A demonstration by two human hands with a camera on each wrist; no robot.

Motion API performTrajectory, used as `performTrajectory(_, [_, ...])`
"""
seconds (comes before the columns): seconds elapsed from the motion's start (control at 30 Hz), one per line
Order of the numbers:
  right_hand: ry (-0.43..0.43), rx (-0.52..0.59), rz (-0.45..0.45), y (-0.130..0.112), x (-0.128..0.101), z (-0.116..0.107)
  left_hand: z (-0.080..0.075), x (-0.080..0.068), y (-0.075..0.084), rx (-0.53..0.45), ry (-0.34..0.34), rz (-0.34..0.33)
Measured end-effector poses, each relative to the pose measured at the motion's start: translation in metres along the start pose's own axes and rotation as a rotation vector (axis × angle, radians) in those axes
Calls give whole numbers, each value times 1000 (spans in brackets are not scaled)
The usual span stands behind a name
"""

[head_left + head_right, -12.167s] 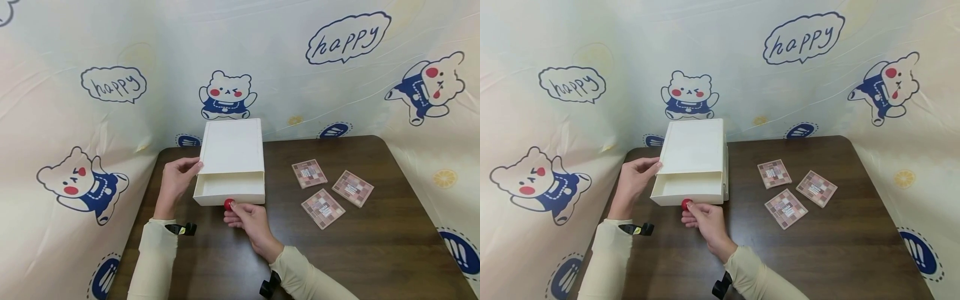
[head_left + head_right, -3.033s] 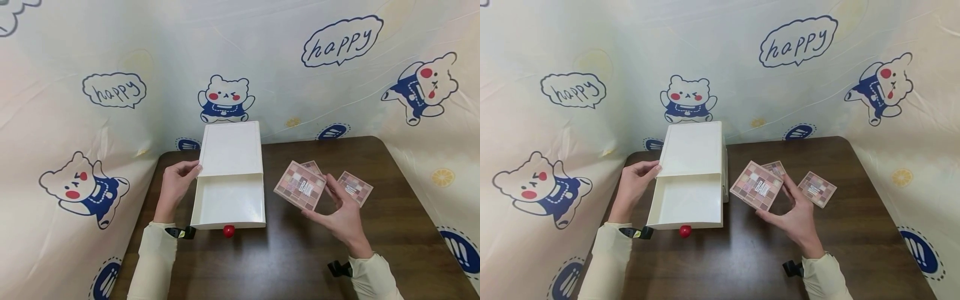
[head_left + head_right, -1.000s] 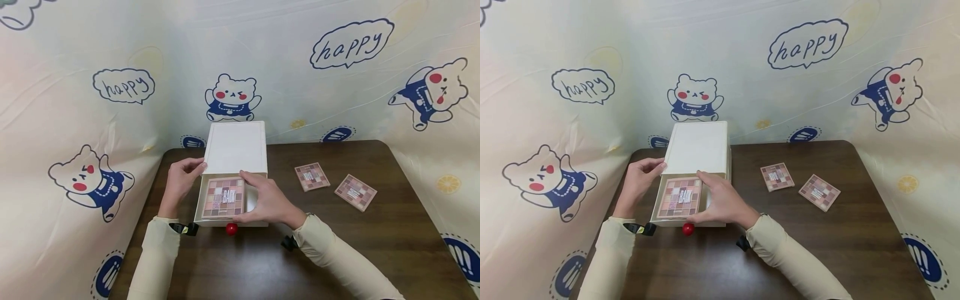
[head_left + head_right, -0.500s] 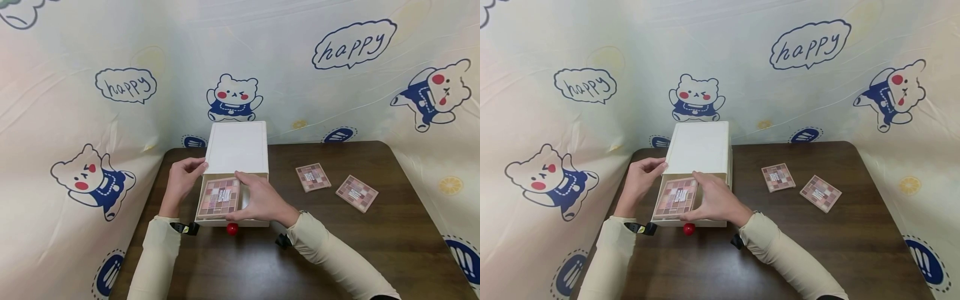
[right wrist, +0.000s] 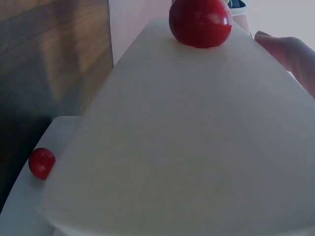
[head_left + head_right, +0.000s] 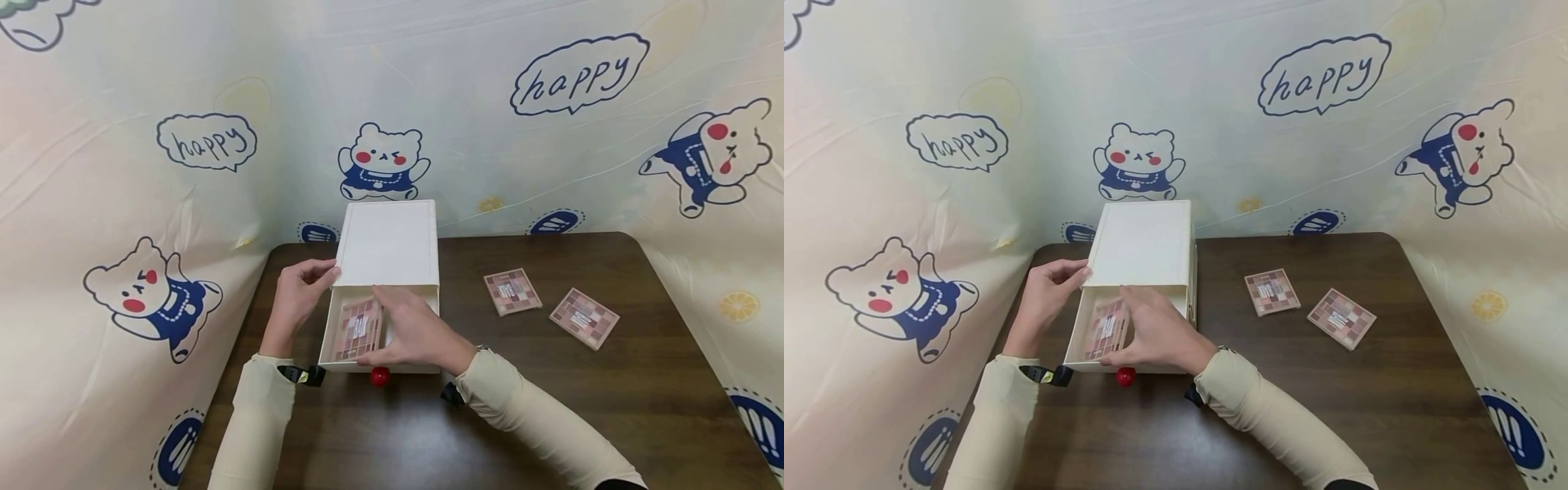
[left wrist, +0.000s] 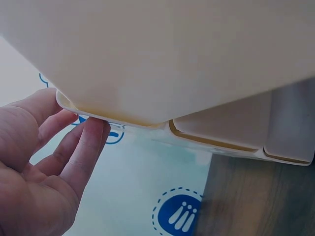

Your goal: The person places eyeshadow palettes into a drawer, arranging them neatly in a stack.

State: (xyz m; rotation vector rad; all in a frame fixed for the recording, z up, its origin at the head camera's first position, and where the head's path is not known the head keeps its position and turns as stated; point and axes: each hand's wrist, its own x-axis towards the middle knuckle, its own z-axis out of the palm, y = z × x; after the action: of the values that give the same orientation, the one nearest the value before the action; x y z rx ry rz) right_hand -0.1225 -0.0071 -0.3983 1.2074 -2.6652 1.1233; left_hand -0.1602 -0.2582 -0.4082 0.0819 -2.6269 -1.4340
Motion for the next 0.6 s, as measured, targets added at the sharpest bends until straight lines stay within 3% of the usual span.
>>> performTrajectory(0.6, [-51,-40,-1,2,1,0,0,0,-1,-2,6,20])
